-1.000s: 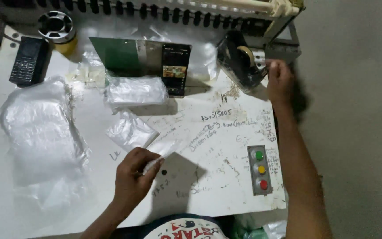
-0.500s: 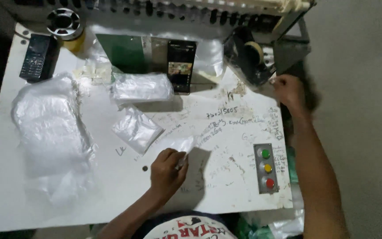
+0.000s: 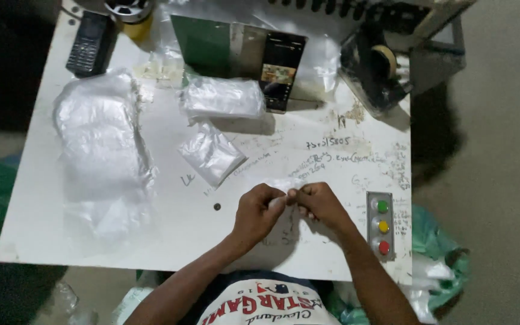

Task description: Organizing and preparing plastic bags on a workbench near a packaging machine.

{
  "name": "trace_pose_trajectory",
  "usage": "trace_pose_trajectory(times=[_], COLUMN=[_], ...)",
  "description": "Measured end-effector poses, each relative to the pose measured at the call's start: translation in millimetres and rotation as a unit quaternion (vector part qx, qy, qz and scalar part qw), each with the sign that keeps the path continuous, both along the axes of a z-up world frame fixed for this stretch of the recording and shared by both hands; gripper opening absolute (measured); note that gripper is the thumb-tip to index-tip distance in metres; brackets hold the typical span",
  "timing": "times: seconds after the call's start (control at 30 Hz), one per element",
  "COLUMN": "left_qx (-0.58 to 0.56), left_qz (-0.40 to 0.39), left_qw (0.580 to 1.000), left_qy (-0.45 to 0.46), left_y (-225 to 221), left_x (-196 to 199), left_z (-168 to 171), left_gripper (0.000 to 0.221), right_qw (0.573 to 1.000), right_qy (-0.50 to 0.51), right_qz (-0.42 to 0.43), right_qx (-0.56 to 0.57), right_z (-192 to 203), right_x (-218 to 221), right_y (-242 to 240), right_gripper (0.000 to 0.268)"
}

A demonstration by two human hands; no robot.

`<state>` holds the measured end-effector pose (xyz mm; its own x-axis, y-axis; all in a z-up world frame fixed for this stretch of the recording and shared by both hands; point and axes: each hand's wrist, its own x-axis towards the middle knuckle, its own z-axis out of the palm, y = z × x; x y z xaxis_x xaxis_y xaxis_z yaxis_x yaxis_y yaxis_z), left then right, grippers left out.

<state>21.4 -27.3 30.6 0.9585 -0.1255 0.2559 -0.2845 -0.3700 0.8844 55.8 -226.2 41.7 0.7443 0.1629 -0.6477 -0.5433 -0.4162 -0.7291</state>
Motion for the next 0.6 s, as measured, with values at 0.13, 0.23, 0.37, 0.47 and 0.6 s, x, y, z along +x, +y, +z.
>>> trace_pose_trajectory(times=[0.13,0.23,0.37,0.47,0.6], left_qx=[-0.452,-0.576,-0.442,-0.311,-0.288], left_qz=[-0.04,-0.053,0.046,0.186,0.222], left_qw=[0.807,0.705,0.869,0.923,0.915], left_qy=[0.379,0.411,0.218,0.131,0.176], left_y=[10,30,86,120,142], left_x=[3,19,31,23,0], left_z=[-3,-28,33,64,68], left_gripper=[0.016,0.024,0.063,0.073,0.066], right_qw=[0.98,0.951,0.831,0.632,0.723], right_qy=[-0.149,-0.226,-0.541,-0.76,-0.58], right_qz=[-0.034,-0.042,-0.084,0.082,0.344], right_qx=[0.129,0.207,0.097,-0.128,-0.15], right_z=[1,-12,21,9,-10], right_x=[-22,-27,-1,37,34], right_y=[22,33,75,100,106], right_gripper=[0.046,0.06,0.015,0.037,0.071])
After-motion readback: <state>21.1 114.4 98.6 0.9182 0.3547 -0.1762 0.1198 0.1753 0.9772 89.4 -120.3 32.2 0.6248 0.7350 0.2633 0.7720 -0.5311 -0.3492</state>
